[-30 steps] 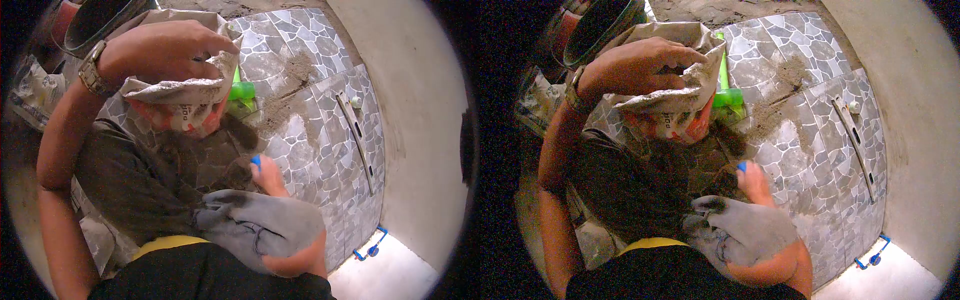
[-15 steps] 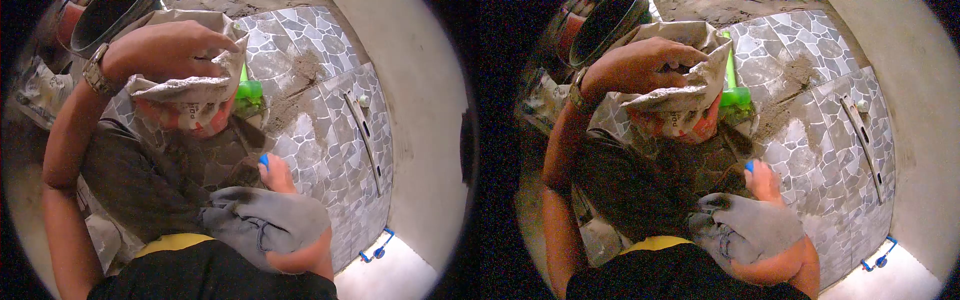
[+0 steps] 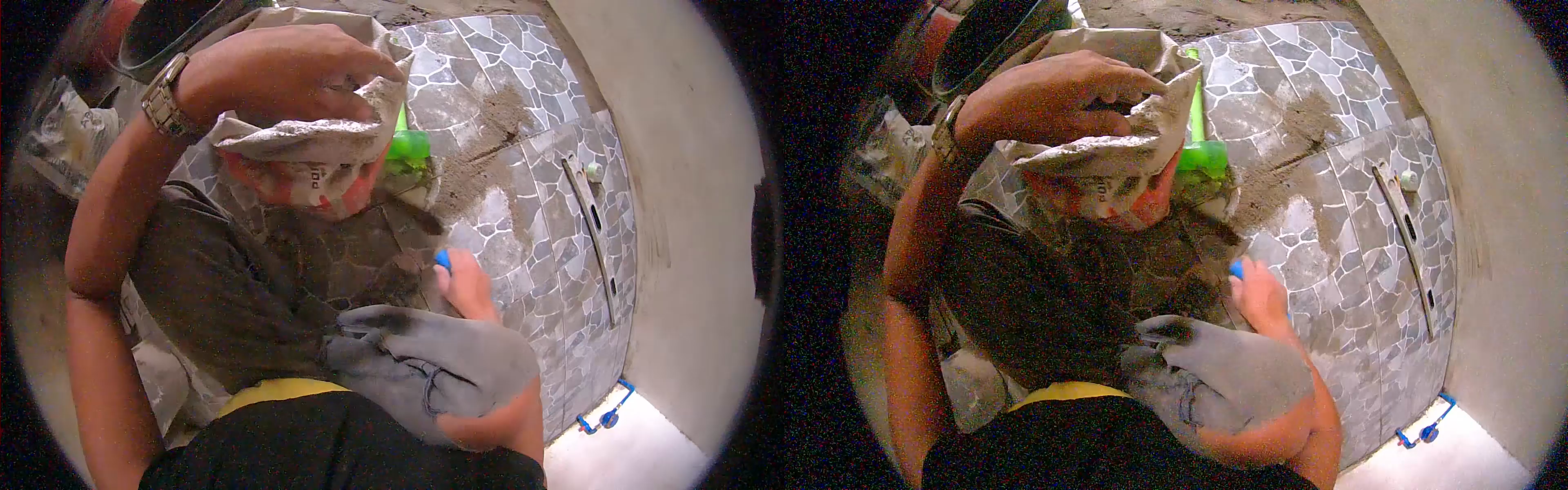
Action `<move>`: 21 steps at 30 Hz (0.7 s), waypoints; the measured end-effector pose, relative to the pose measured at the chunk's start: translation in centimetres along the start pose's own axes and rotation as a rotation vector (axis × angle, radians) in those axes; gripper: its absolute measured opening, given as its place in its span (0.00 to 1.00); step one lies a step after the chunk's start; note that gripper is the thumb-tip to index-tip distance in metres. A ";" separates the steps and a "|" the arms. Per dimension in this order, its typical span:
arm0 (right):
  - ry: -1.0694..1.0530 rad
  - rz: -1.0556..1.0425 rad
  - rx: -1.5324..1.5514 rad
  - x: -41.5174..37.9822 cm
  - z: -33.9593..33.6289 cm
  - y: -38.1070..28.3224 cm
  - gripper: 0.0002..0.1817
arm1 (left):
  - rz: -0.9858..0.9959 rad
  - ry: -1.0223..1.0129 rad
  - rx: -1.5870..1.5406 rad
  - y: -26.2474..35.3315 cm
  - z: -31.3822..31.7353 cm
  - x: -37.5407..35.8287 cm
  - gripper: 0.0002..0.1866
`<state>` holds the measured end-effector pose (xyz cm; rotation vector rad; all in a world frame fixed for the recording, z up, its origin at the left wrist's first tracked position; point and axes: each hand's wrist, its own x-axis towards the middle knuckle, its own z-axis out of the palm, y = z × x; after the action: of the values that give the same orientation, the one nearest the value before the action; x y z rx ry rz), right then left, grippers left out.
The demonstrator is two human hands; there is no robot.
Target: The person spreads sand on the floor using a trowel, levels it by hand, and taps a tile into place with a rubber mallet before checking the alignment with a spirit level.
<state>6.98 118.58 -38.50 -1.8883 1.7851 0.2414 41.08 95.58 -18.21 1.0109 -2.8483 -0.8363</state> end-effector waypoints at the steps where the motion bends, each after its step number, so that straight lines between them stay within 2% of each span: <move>1: 0.049 0.049 -0.004 0.1 0.6 0.5 0.21 | -0.007 0.000 0.012 -0.3 0.0 -0.3 0.24; 4: 0.030 -0.135 -0.032 -0.9 -0.6 0.4 0.19 | 0.000 -0.026 0.014 -0.5 0.0 0.1 0.23; 7: 0.034 -0.115 -0.071 -0.3 -0.4 0.8 0.19 | -0.024 -0.017 0.043 -0.5 0.5 0.4 0.23; 10: 0.165 0.013 -0.088 0.5 -1.7 1.4 0.17 | -0.050 -0.026 0.022 0.0 0.1 0.2 0.24; 13: 0.131 -0.171 -0.092 0.2 -3.3 1.1 0.17 | -0.050 -0.050 0.043 0.1 0.1 0.5 0.24; 16: 0.132 -0.221 -0.108 1.2 -3.0 2.6 0.17 | 0.025 0.011 0.065 -0.2 0.2 0.6 0.24; 19: 0.170 -0.194 -0.211 3.4 -4.6 6.1 0.22 | 0.050 0.043 0.046 -0.6 0.4 0.2 0.24; 21: 0.252 -0.123 -0.278 4.4 -6.7 7.9 0.22 | 0.050 0.033 0.041 -0.7 0.4 0.1 0.24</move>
<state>-1.64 111.56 -36.86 -2.3044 1.8647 0.2239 41.36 95.27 -18.91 0.9434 -2.8615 -0.7542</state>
